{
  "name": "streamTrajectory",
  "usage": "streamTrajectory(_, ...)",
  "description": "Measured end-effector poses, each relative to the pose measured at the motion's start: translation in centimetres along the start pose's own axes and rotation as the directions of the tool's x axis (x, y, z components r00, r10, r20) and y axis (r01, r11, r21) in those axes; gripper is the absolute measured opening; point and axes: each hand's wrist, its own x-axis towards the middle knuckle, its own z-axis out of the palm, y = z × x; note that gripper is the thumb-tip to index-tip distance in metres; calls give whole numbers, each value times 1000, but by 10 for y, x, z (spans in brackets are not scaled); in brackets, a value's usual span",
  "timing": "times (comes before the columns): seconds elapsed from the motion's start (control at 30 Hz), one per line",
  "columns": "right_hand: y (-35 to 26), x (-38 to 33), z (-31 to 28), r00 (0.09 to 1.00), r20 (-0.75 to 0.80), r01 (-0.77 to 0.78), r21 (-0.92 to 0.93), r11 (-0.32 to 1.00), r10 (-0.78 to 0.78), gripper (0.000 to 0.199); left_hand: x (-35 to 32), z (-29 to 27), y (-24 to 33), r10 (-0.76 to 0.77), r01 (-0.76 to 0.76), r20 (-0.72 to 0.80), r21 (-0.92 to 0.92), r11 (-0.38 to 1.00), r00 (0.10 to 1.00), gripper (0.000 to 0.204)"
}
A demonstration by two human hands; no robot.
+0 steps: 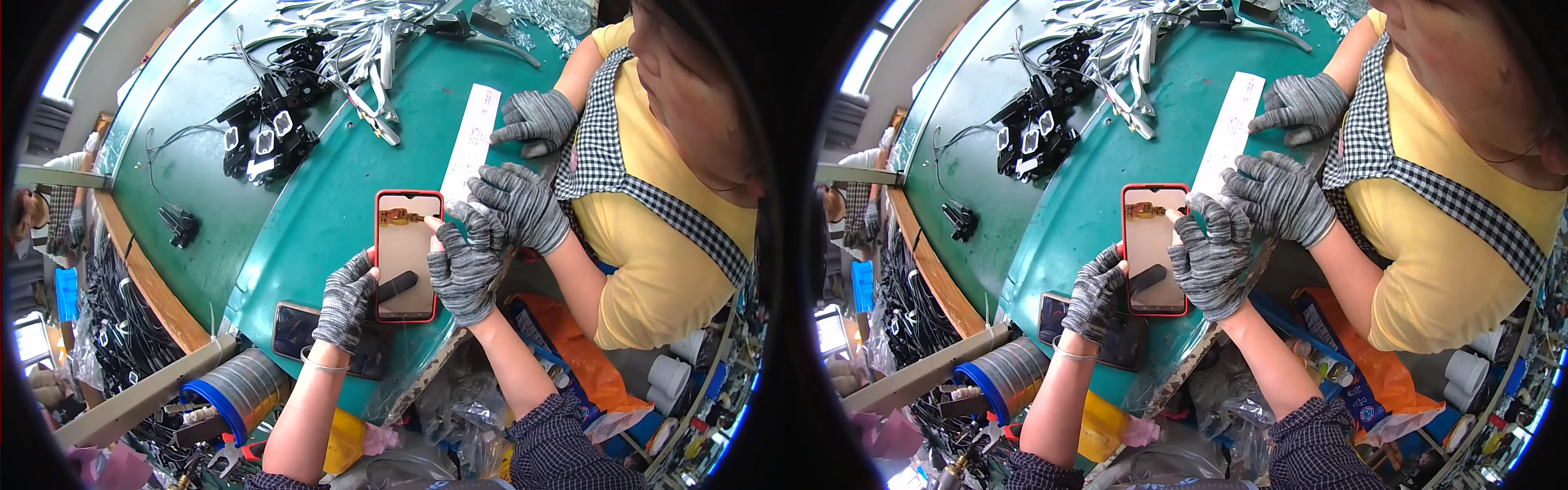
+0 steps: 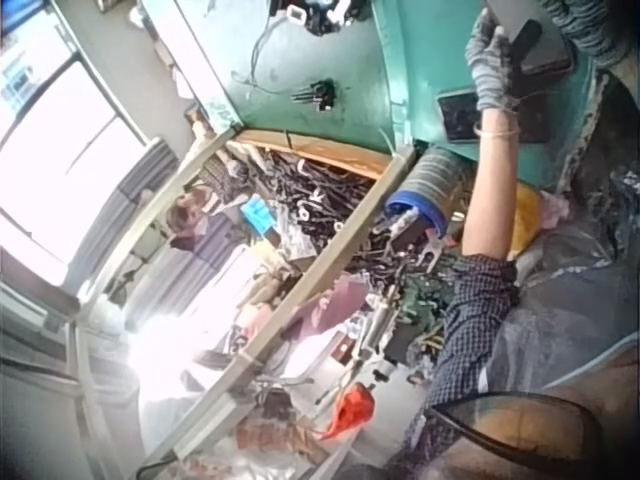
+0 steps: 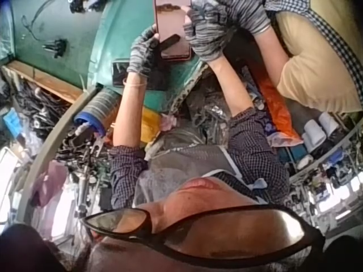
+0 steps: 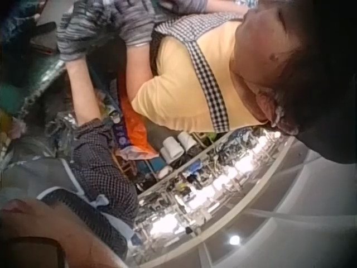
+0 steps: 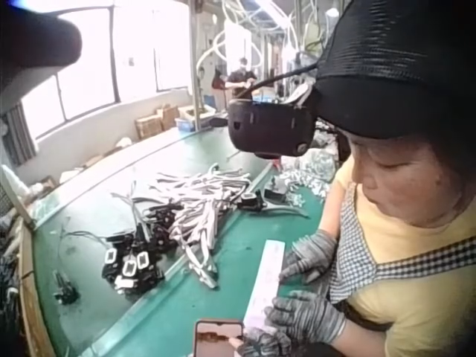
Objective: Assembling electronic wire harnesses by connecting cables to components on a production line.
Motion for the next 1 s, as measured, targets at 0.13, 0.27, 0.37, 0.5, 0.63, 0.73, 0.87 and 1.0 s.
streamTrajectory(0.13, -3, 0, -6, 999, -27, 25, 31, 999, -24, 25, 9, -17, -10, 56, -57, 15, 40, 998, 998, 35)
streamTrajectory(0.27, 3, -12, 0, 1000, -25, 8, 25, 1000, -7, 25, 12, -20, -13, 68, -70, 29, 52, 996, 997, 38)
streamTrajectory(0.37, 4, -14, 3, 999, -32, -13, 61, 998, 14, 24, 7, -13, -6, 47, -48, 20, 51, 998, 999, 36)
streamTrajectory(0.5, 1, -12, -1, 999, -1, 45, 53, 998, -45, 22, 6, -9, -4, 35, -33, -18, 94, 995, 999, 32)
streamTrajectory(0.63, 0, -9, 3, 993, 8, 121, 61, 991, -122, 26, 8, -12, -6, 86, -71, -58, 214, 974, 995, 32)
streamTrajectory(0.73, 3, -11, 6, 991, 11, 135, 60, 989, -136, 28, 8, -13, -6, 76, -62, -59, 214, 975, 995, 32)
streamTrajectory(0.87, 4, -13, 6, 994, 21, 110, 28, 993, -111, 30, 10, -13, -7, 81, -69, -59, 182, 981, 995, 32)
streamTrajectory(1.0, -1, -14, 9, 996, 4, 89, 19, 996, -89, 28, 11, -18, -7, 65, -57, -55, 124, 991, 996, 33)
